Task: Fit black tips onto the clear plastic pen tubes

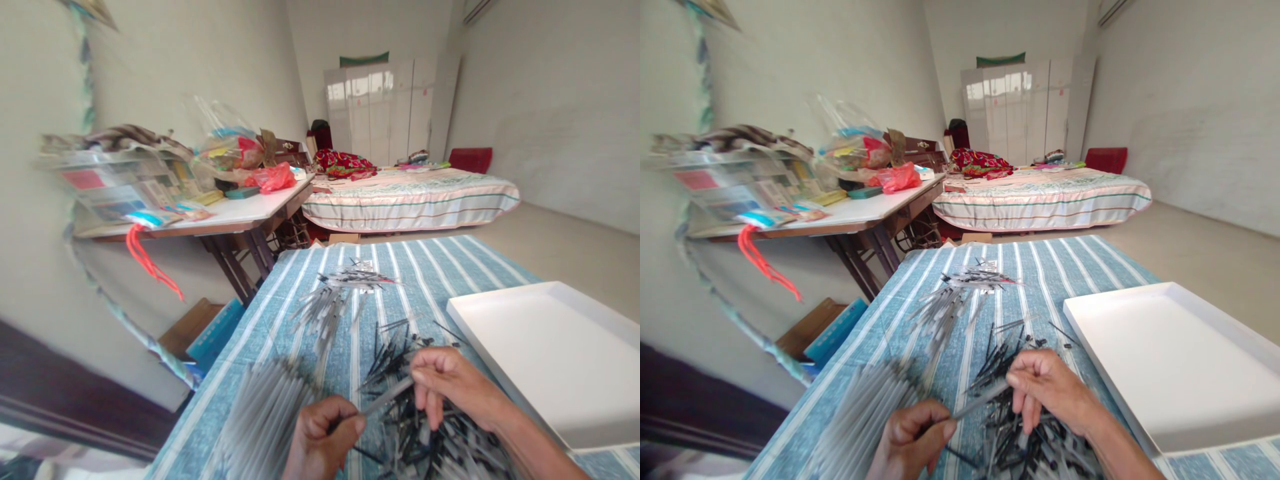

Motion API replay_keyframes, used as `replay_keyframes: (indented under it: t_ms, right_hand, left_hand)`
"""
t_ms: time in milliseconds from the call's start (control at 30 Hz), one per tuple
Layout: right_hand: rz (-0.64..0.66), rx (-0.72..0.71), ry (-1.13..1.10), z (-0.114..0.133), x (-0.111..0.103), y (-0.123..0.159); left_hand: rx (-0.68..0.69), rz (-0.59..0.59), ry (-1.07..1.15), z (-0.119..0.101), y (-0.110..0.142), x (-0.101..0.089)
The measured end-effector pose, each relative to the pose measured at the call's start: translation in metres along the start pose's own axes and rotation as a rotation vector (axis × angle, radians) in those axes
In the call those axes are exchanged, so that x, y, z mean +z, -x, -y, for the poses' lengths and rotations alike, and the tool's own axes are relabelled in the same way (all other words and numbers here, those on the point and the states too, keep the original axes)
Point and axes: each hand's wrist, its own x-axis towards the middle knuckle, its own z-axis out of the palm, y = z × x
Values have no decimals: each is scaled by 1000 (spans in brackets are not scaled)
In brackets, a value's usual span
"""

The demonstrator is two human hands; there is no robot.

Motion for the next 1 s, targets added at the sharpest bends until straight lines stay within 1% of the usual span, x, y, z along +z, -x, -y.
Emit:
replay_keyframes:
  t_ms: [133,267,367,500,533,700,867,1000]
  right_hand:
    - [9,-9,48,-2,2,0]
    - [41,-42,-12,2,2,1]
    - [45,-17,-38,3,3,0]
    - [-3,57,35,-2,3,-1]
    - [-3,57,45,-3,4,-1]
    - [78,9,15,-1,3,2]
    - [14,82,64,0,2,1]
    - [64,45,17,2,-1,1]
  left_hand:
    - [-5,8,-8,2,-2,1]
    - [-65,39,19,7,-4,-1]
    - [-94,56,53,9,-4,-3]
    - [-82,42,56,9,-5,-3]
    - [-80,41,60,9,-5,-3]
    - [-93,30,50,9,-5,-3]
    - [-107,10,61,5,-5,-3]
    - [-108,5,51,5,-5,-3]
